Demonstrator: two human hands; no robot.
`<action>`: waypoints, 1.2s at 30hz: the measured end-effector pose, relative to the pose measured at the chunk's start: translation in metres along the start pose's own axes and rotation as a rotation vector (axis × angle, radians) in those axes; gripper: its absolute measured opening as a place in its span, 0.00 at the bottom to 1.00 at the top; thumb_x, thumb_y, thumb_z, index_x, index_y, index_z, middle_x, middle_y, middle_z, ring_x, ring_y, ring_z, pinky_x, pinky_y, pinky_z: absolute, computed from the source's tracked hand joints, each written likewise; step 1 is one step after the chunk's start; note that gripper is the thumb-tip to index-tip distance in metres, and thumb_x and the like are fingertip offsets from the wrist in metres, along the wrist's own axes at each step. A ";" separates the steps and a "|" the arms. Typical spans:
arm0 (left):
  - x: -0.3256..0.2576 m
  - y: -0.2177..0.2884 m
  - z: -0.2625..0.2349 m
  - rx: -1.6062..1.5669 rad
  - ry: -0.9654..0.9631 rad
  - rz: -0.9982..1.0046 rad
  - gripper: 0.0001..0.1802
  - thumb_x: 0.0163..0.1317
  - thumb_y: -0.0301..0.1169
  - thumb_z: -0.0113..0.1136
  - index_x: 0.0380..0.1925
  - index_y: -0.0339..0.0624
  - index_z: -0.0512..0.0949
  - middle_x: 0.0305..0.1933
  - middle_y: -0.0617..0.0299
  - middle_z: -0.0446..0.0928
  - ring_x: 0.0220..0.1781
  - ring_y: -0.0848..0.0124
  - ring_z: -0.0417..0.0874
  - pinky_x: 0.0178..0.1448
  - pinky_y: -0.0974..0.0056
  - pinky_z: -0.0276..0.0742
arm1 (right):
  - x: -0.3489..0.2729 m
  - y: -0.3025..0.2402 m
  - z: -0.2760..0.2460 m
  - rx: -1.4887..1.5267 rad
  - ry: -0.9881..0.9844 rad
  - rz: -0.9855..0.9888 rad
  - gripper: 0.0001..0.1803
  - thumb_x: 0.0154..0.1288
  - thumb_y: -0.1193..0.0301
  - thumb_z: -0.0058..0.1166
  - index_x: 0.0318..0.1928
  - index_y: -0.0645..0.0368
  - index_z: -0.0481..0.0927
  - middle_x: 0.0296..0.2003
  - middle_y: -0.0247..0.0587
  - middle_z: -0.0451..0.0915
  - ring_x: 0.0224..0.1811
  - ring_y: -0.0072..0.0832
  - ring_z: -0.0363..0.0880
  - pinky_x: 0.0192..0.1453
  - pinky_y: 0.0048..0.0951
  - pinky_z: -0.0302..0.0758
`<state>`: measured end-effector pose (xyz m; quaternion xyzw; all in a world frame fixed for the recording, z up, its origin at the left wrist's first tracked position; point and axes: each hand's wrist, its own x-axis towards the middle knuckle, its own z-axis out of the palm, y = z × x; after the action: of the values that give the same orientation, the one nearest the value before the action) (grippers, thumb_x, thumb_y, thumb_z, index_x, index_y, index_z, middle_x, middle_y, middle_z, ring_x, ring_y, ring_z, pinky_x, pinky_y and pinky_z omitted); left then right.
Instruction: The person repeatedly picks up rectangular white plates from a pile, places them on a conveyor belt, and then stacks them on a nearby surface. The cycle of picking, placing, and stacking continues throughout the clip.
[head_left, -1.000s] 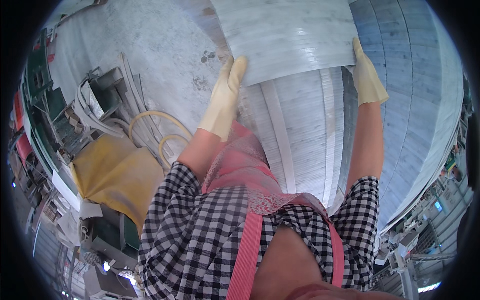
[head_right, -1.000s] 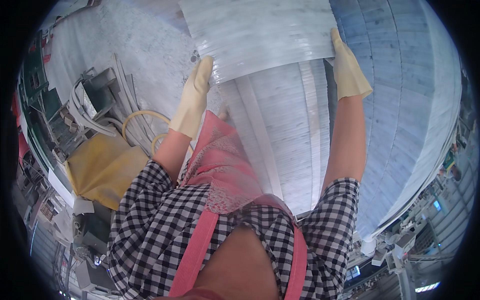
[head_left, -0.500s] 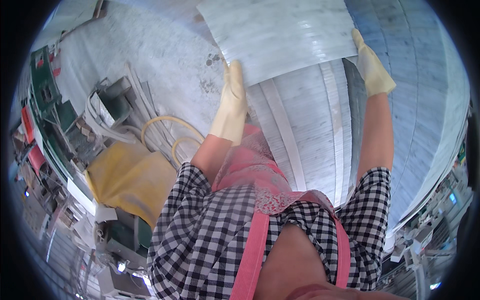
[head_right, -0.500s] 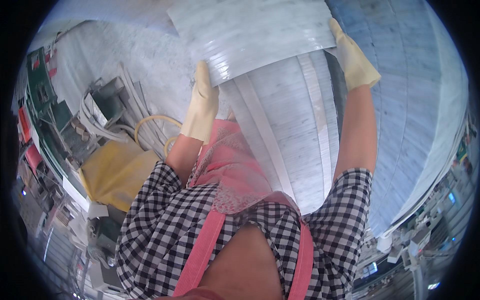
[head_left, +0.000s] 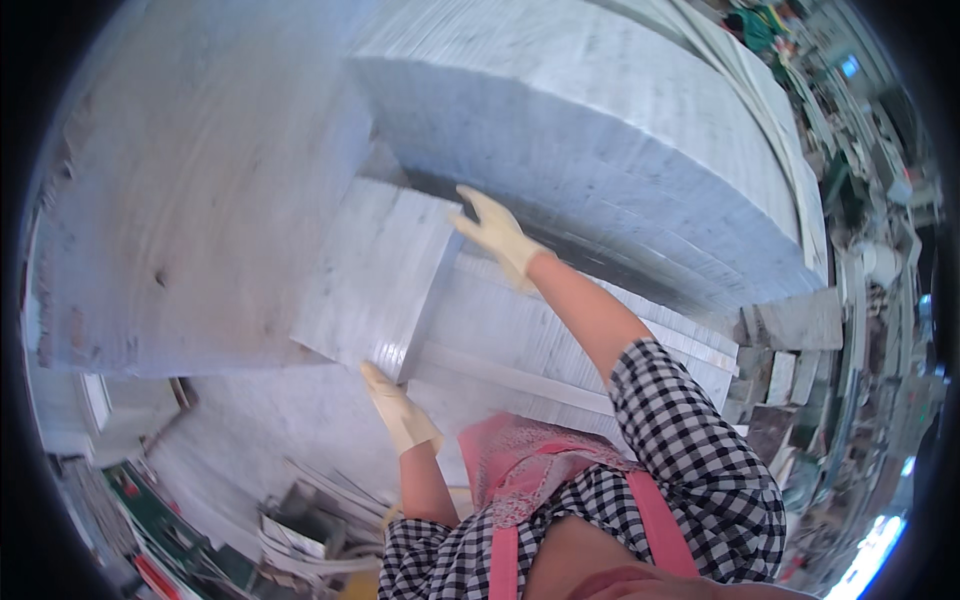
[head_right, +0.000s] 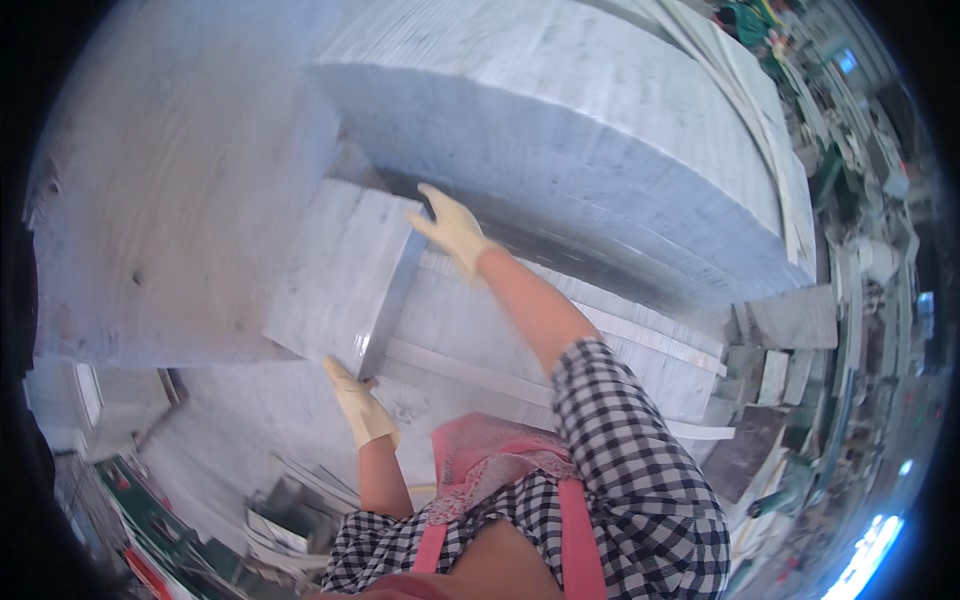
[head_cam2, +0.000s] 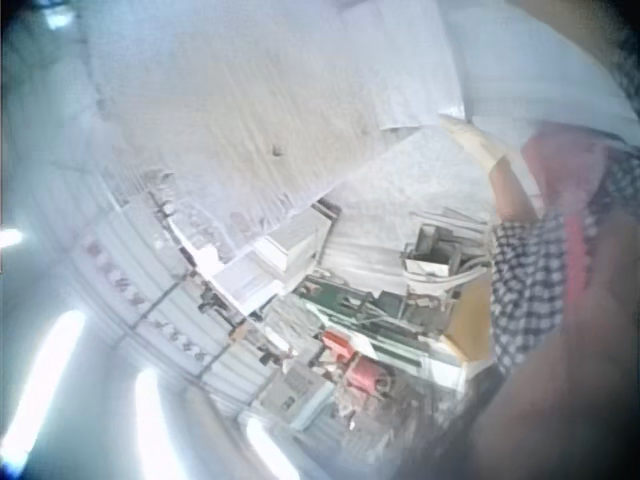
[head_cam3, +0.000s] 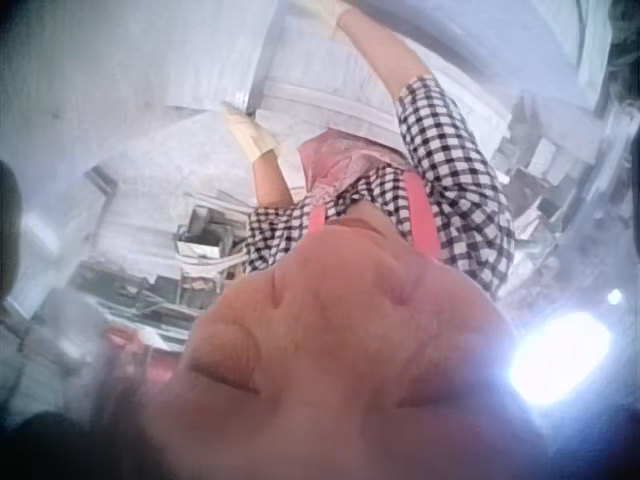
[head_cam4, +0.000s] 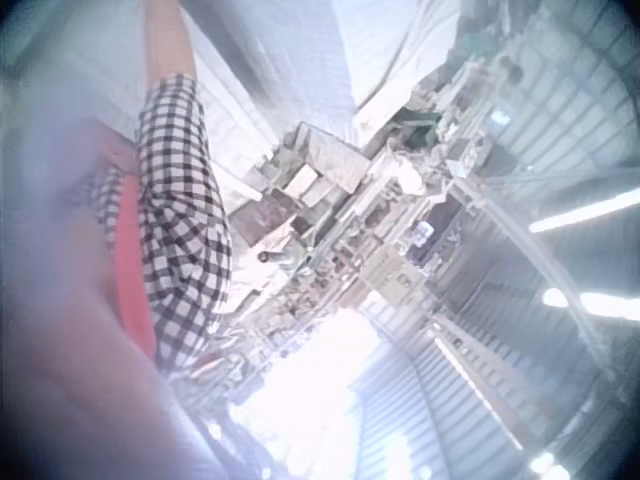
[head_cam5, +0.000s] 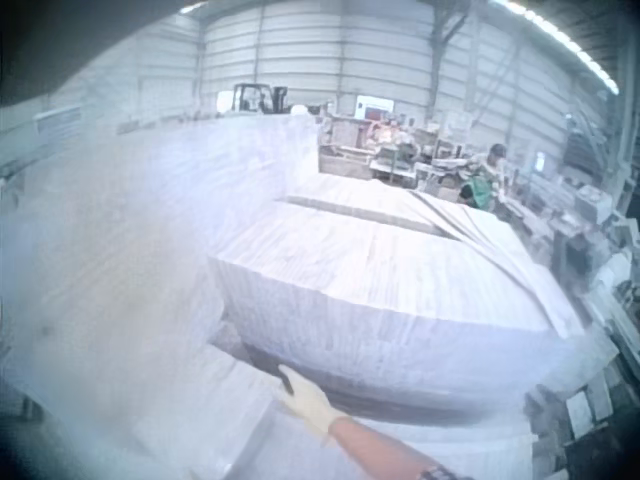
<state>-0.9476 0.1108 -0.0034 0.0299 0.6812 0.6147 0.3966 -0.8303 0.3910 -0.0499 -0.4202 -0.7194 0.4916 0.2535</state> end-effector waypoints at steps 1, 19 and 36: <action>0.005 0.001 0.002 -0.026 -0.010 -0.015 0.50 0.70 0.69 0.37 0.78 0.45 0.46 0.81 0.54 0.48 0.81 0.57 0.51 0.80 0.51 0.45 | -0.015 0.004 -0.009 0.039 0.030 -0.062 0.39 0.69 0.52 0.57 0.72 0.61 0.64 0.69 0.52 0.68 0.72 0.44 0.66 0.74 0.39 0.63; 0.259 -0.106 0.002 0.450 -0.179 0.171 0.36 0.74 0.55 0.41 0.68 0.37 0.64 0.71 0.51 0.66 0.68 0.57 0.68 0.68 0.51 0.69 | -0.618 0.105 0.027 -0.910 0.626 1.259 0.20 0.64 0.60 0.56 0.53 0.56 0.80 0.44 0.51 0.84 0.51 0.45 0.81 0.58 0.40 0.77; 0.038 -0.286 0.256 0.806 -1.374 1.097 0.22 0.62 0.37 0.58 0.55 0.41 0.79 0.54 0.43 0.80 0.58 0.46 0.80 0.65 0.50 0.73 | -0.660 0.173 0.132 0.365 1.671 1.057 0.15 0.71 0.62 0.50 0.42 0.61 0.82 0.31 0.32 0.82 0.34 0.20 0.76 0.37 0.27 0.71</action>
<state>-0.6978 0.2702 -0.2511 0.8306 0.3518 0.2829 0.3260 -0.5299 -0.2096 -0.2282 -0.8504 0.0543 0.1914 0.4870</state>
